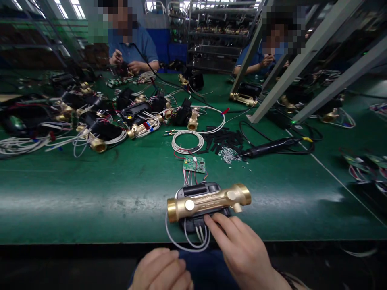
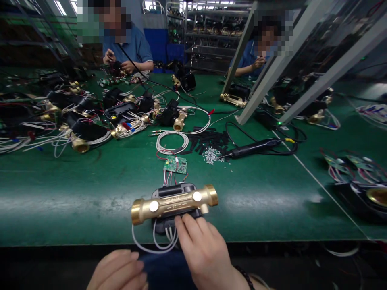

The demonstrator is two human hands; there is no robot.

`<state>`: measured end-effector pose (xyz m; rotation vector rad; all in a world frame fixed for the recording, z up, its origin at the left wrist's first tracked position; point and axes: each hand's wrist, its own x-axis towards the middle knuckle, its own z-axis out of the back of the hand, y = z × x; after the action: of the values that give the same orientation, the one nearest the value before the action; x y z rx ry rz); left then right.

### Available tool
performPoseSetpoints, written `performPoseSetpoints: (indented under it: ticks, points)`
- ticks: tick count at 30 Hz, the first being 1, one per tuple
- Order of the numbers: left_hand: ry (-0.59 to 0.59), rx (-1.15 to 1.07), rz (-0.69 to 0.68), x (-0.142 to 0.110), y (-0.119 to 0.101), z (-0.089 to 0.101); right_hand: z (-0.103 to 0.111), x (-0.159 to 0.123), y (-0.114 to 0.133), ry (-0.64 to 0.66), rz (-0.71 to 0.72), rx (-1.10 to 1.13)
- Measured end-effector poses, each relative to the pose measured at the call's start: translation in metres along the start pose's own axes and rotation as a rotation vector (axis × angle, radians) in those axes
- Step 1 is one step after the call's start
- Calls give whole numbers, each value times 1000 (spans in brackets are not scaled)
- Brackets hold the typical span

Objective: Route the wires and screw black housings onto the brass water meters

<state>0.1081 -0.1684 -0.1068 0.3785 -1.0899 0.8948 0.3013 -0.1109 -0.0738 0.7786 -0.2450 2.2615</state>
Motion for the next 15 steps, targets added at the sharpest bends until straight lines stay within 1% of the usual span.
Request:
performPoseSetpoints:
  ticks: [1, 2, 4, 6, 9, 13, 15]
  points:
    - [6, -17, -58, 4, -2, -6, 1, 2, -1, -1, 5, 7]
    - [53, -31, -89, 9, -4, -13, 1, 3, -1, -5, 9, 12]
    - [162, -39, -86, 17, -4, -28, 2, 5, -2, -12, 9, 28]
    - [204, -16, -52, 19, -3, -40, 1, 4, -2, -27, -8, 71]
    - [177, 15, -50, 13, -2, -47, -3, 2, -2, -81, -47, 150]
    - [136, 63, 24, -1, -2, -46, -10, 1, -5, -104, -61, 180]
    - [142, 112, 38, -6, 1, -45, -7, 3, -8, -105, -54, 199]
